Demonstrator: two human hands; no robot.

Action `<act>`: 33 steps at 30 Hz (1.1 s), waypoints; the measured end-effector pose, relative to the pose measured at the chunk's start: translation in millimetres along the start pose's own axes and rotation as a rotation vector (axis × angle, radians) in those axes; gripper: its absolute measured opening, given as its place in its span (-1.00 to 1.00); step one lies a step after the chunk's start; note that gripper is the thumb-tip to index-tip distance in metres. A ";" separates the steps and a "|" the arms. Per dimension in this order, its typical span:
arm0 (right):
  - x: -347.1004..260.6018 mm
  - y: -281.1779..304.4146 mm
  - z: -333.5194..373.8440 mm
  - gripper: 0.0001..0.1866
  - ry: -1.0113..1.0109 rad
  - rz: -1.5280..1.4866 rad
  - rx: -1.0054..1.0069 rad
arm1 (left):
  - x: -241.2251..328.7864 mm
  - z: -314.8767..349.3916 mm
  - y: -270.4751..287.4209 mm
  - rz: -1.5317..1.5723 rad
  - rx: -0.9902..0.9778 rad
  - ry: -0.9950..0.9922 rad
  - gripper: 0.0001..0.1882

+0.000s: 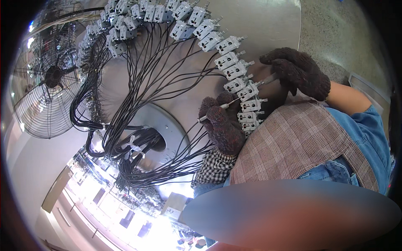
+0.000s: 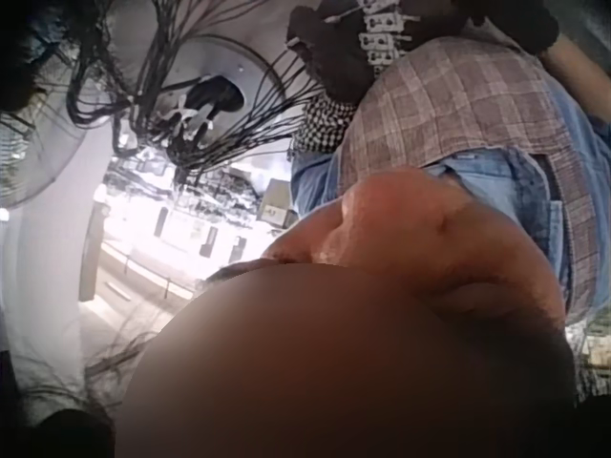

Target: Manually organizing and assembling a complex wire harness with multiple connectors at a workbench.

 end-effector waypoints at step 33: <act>7.5 -3.8 -3.9 -0.61 -0.052 -0.063 -0.010 | -10.1 5.8 9.7 0.040 0.138 0.103 -0.50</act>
Point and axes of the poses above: each hand's wrist, its own z-axis away from the middle knuckle, its own y-axis out of the back of the hand, x = y × z, the point moved 9 cm from there along -z, towards the middle knuckle, and after that the axes turned 15 degrees about -z, right-handed, at the moved point
